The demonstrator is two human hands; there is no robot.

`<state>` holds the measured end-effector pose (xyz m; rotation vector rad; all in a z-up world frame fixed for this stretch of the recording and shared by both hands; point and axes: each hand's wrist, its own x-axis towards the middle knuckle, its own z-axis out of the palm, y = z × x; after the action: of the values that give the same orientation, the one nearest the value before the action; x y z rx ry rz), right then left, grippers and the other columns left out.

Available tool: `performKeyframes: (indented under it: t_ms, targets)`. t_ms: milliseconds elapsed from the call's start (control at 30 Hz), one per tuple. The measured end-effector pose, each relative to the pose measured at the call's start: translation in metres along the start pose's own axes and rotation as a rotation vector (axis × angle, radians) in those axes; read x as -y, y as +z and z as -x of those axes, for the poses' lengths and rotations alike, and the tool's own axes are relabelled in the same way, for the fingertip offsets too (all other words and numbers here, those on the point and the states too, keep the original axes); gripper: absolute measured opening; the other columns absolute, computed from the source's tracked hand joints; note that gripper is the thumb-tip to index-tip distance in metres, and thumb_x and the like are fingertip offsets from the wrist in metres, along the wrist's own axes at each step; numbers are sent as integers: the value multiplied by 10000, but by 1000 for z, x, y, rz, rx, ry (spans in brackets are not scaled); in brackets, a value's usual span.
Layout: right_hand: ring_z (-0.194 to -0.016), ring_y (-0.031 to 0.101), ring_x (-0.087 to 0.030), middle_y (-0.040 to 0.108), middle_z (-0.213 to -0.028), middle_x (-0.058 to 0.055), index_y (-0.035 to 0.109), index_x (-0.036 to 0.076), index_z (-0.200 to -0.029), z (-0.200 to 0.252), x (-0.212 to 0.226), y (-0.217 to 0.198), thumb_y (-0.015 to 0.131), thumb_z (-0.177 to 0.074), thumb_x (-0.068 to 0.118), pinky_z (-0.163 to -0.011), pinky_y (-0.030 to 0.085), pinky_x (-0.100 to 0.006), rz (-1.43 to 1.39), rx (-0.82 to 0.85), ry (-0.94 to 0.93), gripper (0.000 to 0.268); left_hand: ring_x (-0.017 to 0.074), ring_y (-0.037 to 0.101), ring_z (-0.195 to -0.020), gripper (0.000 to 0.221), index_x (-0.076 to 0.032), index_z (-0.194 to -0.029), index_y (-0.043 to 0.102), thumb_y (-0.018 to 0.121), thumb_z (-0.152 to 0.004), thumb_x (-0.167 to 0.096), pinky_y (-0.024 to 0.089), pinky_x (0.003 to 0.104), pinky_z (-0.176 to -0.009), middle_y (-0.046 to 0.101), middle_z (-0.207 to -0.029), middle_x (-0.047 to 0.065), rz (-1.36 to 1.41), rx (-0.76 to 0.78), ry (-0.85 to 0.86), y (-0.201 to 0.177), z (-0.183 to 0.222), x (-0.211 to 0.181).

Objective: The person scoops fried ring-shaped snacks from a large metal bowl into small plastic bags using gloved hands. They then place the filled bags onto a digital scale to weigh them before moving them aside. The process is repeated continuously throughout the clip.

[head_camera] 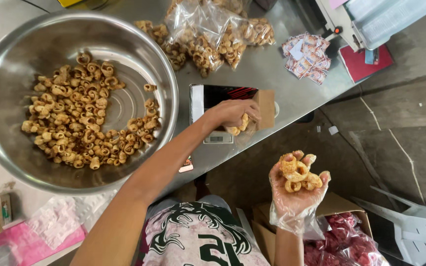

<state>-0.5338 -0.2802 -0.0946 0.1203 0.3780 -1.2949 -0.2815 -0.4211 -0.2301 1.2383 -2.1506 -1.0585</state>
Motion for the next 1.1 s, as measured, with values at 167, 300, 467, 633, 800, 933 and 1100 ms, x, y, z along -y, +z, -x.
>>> performKeyframes:
  t_ms: [167,300,467,633,800,933,1100]
  targets:
    - [-1211,612,-310,675,-1280,-120,675,100,-1172,-3,-7,5,648,-948,391,-1040,512,-538,13,-8,30,368,279,635,-1136,627,-216,-1281,685,726,-686,-22,537,398,-884,569,-1345,22,26,-240,-103,-25,32,-51]
    - [-1214,615,-308,666,-1269,-121,667,93,-1171,0,-19,13,640,-972,399,-1049,511,-532,48,20,37,366,295,634,-1107,495,-105,-1350,630,723,-864,-85,538,380,-948,573,-1259,108,123,-538,-136,-25,91,-54]
    - [-1167,616,-318,673,-1203,-121,656,96,-1137,-3,-47,19,662,-924,398,-1004,516,-520,141,19,69,369,232,628,-1047,445,-59,-1344,604,671,-910,-136,537,351,-830,646,-1202,115,278,-630,-365,13,221,-21]
    - [-1144,615,-309,633,-1091,-70,577,76,-1047,-18,-104,-1,595,-984,448,-1060,562,-485,-157,197,480,377,196,669,-954,287,-35,-1162,691,699,-907,-166,526,314,-848,716,-1029,77,318,-707,-593,86,363,12]
    - [-1138,636,-296,671,-1166,-105,654,83,-1115,-34,-203,-27,503,-987,569,-964,561,-533,630,64,452,524,153,601,-687,321,-43,-1187,705,696,-893,-172,528,312,-676,757,-986,59,450,-742,-967,122,444,-6]
    - [-1133,659,-367,609,-1287,-166,555,108,-1311,-54,-296,-37,471,-1033,525,-973,551,-624,847,86,648,509,138,609,-629,299,-32,-1172,705,686,-903,-160,514,310,-632,752,-948,51,429,-740,-998,121,458,-15]
    - [-1193,631,-284,490,-1519,-122,388,180,-1539,-58,-354,-50,513,-965,559,-951,557,-571,1122,271,737,699,126,572,-627,291,-35,-1172,704,695,-907,-156,494,304,-606,724,-894,53,477,-809,-958,121,439,-4]
